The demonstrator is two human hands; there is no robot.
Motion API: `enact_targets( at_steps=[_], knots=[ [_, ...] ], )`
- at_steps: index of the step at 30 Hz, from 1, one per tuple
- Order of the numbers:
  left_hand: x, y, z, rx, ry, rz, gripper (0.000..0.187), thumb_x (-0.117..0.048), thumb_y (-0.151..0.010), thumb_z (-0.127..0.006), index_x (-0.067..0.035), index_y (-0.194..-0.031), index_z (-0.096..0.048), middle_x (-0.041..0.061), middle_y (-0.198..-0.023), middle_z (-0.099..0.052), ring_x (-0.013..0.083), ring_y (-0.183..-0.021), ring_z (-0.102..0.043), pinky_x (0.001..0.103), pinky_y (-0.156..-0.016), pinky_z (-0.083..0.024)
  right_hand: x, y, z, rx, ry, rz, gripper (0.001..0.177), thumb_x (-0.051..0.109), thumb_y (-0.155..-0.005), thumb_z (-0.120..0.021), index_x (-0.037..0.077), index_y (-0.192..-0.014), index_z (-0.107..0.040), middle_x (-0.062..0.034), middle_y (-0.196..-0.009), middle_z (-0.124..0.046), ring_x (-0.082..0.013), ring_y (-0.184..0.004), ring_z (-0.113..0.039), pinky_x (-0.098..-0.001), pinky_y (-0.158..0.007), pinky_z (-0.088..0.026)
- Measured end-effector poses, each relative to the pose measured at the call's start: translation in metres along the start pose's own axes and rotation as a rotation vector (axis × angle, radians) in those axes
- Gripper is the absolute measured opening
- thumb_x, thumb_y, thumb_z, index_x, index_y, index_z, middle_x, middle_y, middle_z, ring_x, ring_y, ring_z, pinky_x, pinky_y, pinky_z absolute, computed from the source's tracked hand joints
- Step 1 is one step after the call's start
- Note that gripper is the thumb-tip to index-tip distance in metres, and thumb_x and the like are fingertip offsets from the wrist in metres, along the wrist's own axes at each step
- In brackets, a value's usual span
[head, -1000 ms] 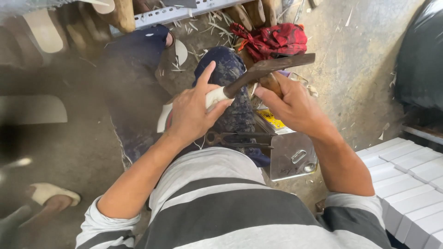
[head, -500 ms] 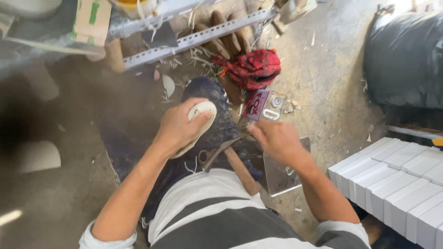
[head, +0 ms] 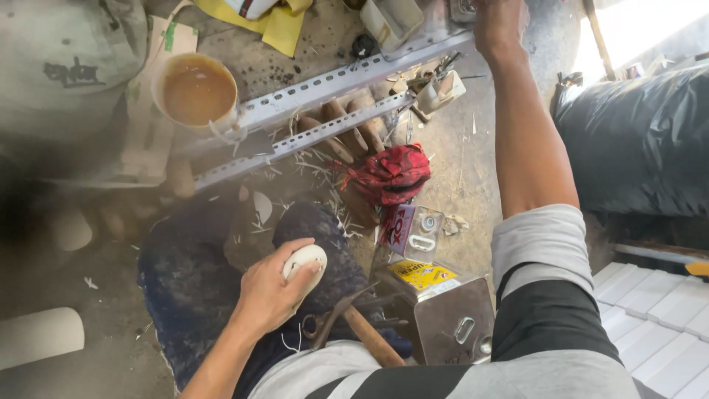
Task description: A person is lasting a shoe upper by pulling the leather tight over a shoe last and securing it using pliers and a hammer.
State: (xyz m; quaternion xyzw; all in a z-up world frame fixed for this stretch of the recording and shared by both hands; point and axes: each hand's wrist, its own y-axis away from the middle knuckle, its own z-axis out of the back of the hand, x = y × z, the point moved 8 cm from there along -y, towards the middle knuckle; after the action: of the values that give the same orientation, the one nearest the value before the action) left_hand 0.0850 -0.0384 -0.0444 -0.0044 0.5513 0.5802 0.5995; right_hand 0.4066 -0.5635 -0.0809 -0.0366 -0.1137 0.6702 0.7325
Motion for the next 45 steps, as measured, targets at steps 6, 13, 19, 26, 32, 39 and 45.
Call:
enact_targets(
  at_steps=[6,13,19,26,32,39,45],
  knots=[
    [-0.004,-0.010,-0.001,0.058,-0.038,0.069,0.054,-0.055,-0.087,-0.050,-0.040,-0.138,-0.060,-0.006,-0.118,-0.078,0.0228,-0.093,-0.073,0.039,-0.095,-0.046,-0.022,-0.058,-0.036,0.209,0.363,-0.078,0.054,-0.011,-0.079,-0.071,0.037,-0.099,-0.082,-0.0020,-0.082,-0.077,-0.0306,-0.076,-0.075,-0.0439,-0.055,-0.063],
    [-0.002,-0.017,-0.005,0.133,-0.070,0.130,0.054,-0.057,-0.088,-0.050,-0.046,-0.141,-0.056,-0.007,-0.106,-0.079,0.0200,-0.073,-0.070,0.035,-0.086,-0.048,-0.022,-0.059,-0.045,0.347,0.429,-0.196,0.016,0.003,-0.089,-0.067,0.010,-0.094,-0.081,-0.0216,-0.081,-0.074,-0.0436,-0.077,-0.074,-0.0532,-0.062,-0.064],
    [-0.003,-0.016,-0.005,0.123,-0.067,0.109,0.056,-0.060,-0.088,-0.048,-0.044,-0.141,-0.056,-0.009,-0.116,-0.078,0.0204,-0.075,-0.072,0.037,-0.087,-0.048,-0.018,-0.061,-0.045,0.341,0.467,-0.213,0.015,-0.002,-0.090,-0.061,-0.002,-0.086,-0.075,-0.0196,-0.080,-0.074,-0.0400,-0.074,-0.074,-0.0499,-0.064,-0.064],
    [-0.004,-0.015,-0.005,0.119,-0.062,0.102,0.056,-0.057,-0.088,-0.050,-0.043,-0.142,-0.056,-0.005,-0.106,-0.079,0.0198,-0.071,-0.070,0.037,-0.085,-0.049,-0.041,-0.067,-0.053,0.096,0.365,-0.268,0.021,0.016,-0.102,-0.071,-0.002,-0.091,-0.068,-0.0135,-0.085,-0.071,-0.0281,-0.066,-0.073,-0.0386,-0.050,-0.063],
    [-0.003,-0.016,-0.006,0.122,-0.070,0.106,0.056,-0.057,-0.089,-0.049,-0.044,-0.143,-0.055,-0.001,-0.088,-0.077,0.0198,-0.073,-0.070,0.036,-0.083,-0.048,-0.032,-0.064,-0.034,0.040,0.151,-0.196,0.033,-0.016,-0.088,-0.063,0.010,-0.068,-0.063,-0.0042,-0.055,-0.059,-0.0130,-0.046,-0.059,-0.0240,-0.035,-0.047],
    [-0.003,-0.017,-0.006,0.095,-0.061,0.073,0.055,-0.057,-0.088,-0.051,-0.042,-0.141,-0.056,-0.001,-0.088,-0.077,0.0206,-0.072,-0.068,0.037,-0.084,-0.048,0.002,-0.041,0.005,-0.052,-0.256,-0.119,0.027,-0.019,-0.083,-0.058,0.007,-0.082,-0.059,-0.0087,-0.078,-0.063,-0.0146,-0.069,-0.065,-0.0310,-0.074,-0.068],
    [0.001,-0.021,-0.003,0.057,0.008,0.030,0.055,-0.050,-0.086,-0.056,-0.036,-0.139,-0.058,-0.004,-0.122,-0.076,0.0278,-0.111,-0.070,0.042,-0.094,-0.048,0.125,0.069,0.107,-0.191,-0.301,0.061,0.014,0.005,-0.087,-0.067,0.008,-0.093,-0.079,-0.0022,-0.089,-0.083,-0.0177,-0.079,-0.080,-0.0365,-0.072,-0.064]
  ],
)
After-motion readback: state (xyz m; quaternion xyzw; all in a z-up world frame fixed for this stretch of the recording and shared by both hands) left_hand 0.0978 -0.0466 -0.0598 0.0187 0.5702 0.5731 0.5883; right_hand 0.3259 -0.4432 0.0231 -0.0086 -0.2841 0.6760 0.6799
